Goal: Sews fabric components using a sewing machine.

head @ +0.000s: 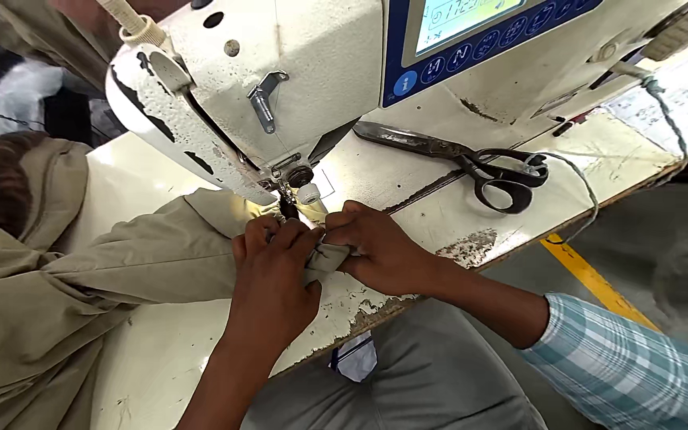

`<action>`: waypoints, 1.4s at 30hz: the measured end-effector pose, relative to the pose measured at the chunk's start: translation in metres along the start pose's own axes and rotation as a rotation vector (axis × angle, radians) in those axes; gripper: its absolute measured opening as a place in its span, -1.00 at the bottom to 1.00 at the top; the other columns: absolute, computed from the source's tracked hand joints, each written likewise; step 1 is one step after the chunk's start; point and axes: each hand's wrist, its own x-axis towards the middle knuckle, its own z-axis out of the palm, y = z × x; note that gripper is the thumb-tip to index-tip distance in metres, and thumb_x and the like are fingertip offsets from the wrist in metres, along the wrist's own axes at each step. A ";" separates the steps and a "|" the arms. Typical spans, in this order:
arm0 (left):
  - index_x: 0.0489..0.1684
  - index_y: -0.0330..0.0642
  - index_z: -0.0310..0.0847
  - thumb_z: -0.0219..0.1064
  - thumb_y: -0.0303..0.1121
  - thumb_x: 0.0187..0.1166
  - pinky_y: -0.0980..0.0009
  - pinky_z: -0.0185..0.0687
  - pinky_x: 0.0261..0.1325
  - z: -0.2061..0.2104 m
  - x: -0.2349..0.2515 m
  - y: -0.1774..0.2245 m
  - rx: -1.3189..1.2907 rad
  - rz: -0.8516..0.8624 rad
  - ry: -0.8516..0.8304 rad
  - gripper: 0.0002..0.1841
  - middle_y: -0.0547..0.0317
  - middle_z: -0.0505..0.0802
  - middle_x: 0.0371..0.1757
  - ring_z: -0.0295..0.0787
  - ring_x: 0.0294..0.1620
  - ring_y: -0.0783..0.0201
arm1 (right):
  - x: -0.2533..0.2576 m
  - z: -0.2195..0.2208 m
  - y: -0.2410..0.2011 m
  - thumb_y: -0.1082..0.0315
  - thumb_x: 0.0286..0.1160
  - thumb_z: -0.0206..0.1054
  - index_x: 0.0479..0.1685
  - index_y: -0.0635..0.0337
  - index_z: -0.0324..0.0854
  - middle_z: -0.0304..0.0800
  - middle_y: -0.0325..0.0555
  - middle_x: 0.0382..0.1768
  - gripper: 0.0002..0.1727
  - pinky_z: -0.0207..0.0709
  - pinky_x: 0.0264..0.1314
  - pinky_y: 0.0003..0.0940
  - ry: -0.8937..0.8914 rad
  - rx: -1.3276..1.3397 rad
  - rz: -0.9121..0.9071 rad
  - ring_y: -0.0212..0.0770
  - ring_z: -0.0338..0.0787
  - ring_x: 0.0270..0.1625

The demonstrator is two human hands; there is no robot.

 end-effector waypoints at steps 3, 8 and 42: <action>0.22 0.19 0.86 0.59 -0.30 -0.10 -0.09 0.31 0.16 -0.002 -0.002 -0.002 0.008 0.015 -0.022 -0.36 0.41 0.83 0.03 0.50 0.30 -0.02 | -0.004 0.001 -0.002 0.31 0.29 0.47 -0.28 -0.04 0.89 0.67 -0.46 -0.30 -0.89 0.37 -0.13 -0.39 0.005 0.003 0.005 -0.38 0.53 -0.14; 0.10 0.19 0.84 0.60 -0.22 -0.07 -0.08 0.31 0.17 -0.001 -0.006 0.000 0.068 -0.027 0.027 -0.45 0.42 0.84 0.07 0.51 0.29 -0.03 | -0.006 0.001 -0.003 0.31 0.29 0.47 -0.32 -0.03 0.88 0.66 -0.45 -0.31 -0.92 0.39 -0.11 -0.39 0.028 0.043 0.032 -0.39 0.54 -0.14; 0.22 0.16 0.87 0.68 -0.19 0.00 -0.11 0.27 0.26 0.005 -0.005 0.001 0.057 0.035 0.002 -0.41 0.33 0.84 0.10 0.52 0.31 -0.02 | -0.011 -0.015 -0.009 0.30 0.45 0.41 0.04 0.00 0.82 0.67 -0.32 -0.11 -0.77 0.57 0.03 -0.25 -0.153 -0.110 -0.026 -0.29 0.65 -0.02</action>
